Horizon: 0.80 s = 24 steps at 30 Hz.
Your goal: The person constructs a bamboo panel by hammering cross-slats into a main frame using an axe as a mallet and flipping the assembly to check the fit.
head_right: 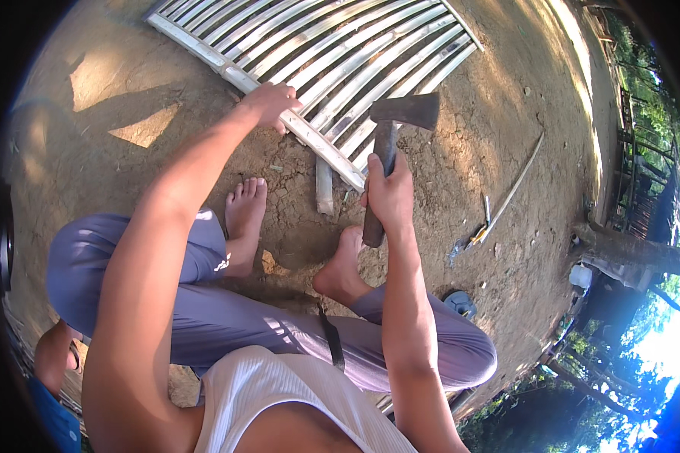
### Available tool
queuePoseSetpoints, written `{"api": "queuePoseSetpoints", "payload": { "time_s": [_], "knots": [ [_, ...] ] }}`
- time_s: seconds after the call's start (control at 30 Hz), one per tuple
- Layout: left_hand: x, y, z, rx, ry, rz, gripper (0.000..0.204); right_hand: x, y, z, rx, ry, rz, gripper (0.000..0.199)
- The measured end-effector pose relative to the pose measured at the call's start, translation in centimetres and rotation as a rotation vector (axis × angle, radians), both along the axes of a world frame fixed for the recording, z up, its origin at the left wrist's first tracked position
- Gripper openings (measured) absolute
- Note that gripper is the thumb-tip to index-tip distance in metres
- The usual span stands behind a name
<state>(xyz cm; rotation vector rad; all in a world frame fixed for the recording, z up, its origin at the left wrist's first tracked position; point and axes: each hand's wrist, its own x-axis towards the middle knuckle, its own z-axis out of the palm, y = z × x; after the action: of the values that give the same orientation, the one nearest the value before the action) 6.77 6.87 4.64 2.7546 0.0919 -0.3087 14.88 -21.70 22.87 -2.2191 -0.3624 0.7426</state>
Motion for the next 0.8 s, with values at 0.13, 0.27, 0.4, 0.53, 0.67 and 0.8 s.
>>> {"api": "queuePoseSetpoints", "payload": {
  "time_s": [0.13,0.27,0.4,0.53,0.67,0.8],
  "knots": [
    [-1.9,-3.1,-2.8,-0.086,-0.190,-0.003,0.050,-0.5,0.5,0.4,0.077,0.037,-0.096,0.028],
    [-1.1,-2.7,-2.4,-0.101,-0.155,-0.018,0.042,-0.8,0.0,2.4,0.120,0.027,-0.085,0.026],
    [-2.5,-1.4,-2.8,-0.096,-0.110,0.057,0.045,-1.3,1.6,5.0,0.279,-0.073,-0.043,0.025],
    [-2.3,-1.4,-2.6,-0.107,-0.003,0.074,0.048,-2.1,3.5,6.4,0.438,-0.225,-0.104,0.023],
    [-0.9,-2.3,-2.7,-0.092,-0.057,0.087,0.049,-3.4,1.2,-3.3,0.358,-0.479,-0.040,0.024],
    [-1.7,-1.9,-3.2,-0.049,-0.089,0.091,0.044,-4.5,-1.7,-10.7,-0.403,-0.065,0.325,0.042]
  ]
}}
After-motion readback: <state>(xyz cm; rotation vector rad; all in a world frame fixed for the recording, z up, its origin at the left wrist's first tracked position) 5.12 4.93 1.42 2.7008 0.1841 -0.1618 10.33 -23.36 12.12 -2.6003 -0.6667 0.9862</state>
